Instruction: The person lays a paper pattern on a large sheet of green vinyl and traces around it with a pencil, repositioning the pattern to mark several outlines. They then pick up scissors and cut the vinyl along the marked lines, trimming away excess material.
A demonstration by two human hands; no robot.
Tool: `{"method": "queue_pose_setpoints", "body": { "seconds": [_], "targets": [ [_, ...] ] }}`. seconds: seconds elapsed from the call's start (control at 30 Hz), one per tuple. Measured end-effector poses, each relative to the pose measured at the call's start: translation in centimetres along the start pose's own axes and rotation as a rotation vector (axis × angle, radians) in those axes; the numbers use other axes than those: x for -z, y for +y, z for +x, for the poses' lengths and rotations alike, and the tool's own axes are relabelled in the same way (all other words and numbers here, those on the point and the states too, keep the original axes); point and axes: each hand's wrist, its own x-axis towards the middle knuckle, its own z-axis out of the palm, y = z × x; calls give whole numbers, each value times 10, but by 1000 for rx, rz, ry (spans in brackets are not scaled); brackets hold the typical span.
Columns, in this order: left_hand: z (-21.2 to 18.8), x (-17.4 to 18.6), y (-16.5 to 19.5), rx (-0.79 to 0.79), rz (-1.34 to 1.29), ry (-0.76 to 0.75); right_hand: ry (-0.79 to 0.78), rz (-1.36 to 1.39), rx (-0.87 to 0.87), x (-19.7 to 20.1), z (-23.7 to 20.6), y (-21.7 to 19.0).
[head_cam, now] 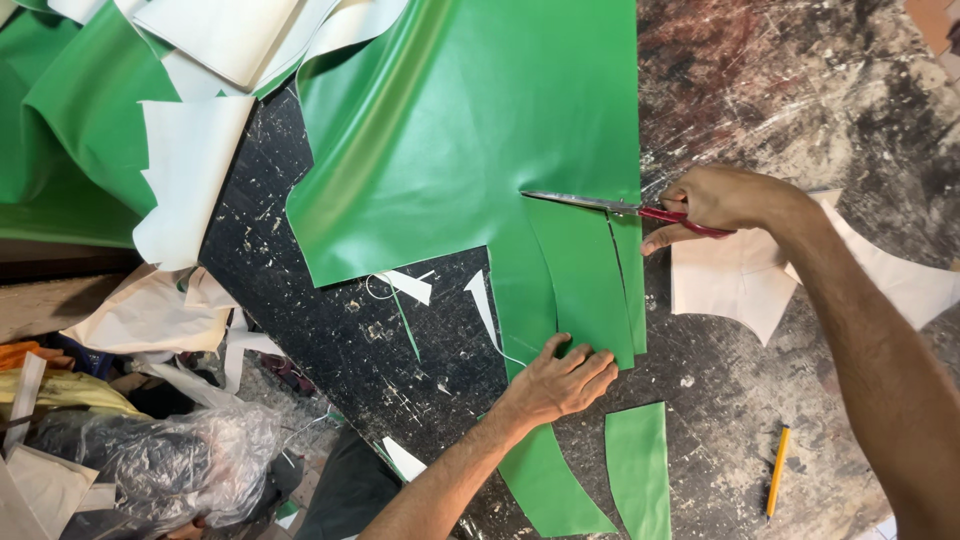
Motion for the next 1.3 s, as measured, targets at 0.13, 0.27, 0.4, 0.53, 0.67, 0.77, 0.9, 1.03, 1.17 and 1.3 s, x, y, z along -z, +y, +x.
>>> {"method": "queue_pose_setpoints", "body": {
  "seconds": [0.13, 0.27, 0.4, 0.53, 0.67, 0.77, 0.9, 1.03, 1.17, 1.3],
  "targets": [
    [11, 1, -5, 8, -40, 44, 46, 69, 36, -3, -27, -7],
    [24, 12, -11, -46, 155, 76, 144, 336, -208, -70, -113, 11],
    [39, 21, -12, -27, 85, 120, 365, 535, -325, -226, -203, -9],
    [49, 35, -8, -23, -42, 187, 421, 1038, -669, -395, -282, -77],
    [60, 58, 0, -20, -161, 304, 522, 1381, -840, -507, -329, -156],
    [65, 68, 23, -49, -175, 226, 704, 1687, -715, -554, -343, -195],
    [46, 66, 60, -162, -266, 107, 661, 1907, -850, -575, -344, -228],
    [2, 69, 55, -119, -383, 43, 663, 1886, -776, -568, -348, -239],
    [-24, 78, 37, -60, -265, 24, 604, 1852, -652, -554, -353, -234],
    [20, 69, 36, -300, -135, -50, 534, 1643, -642, -545, -345, -203]
  ]
}}
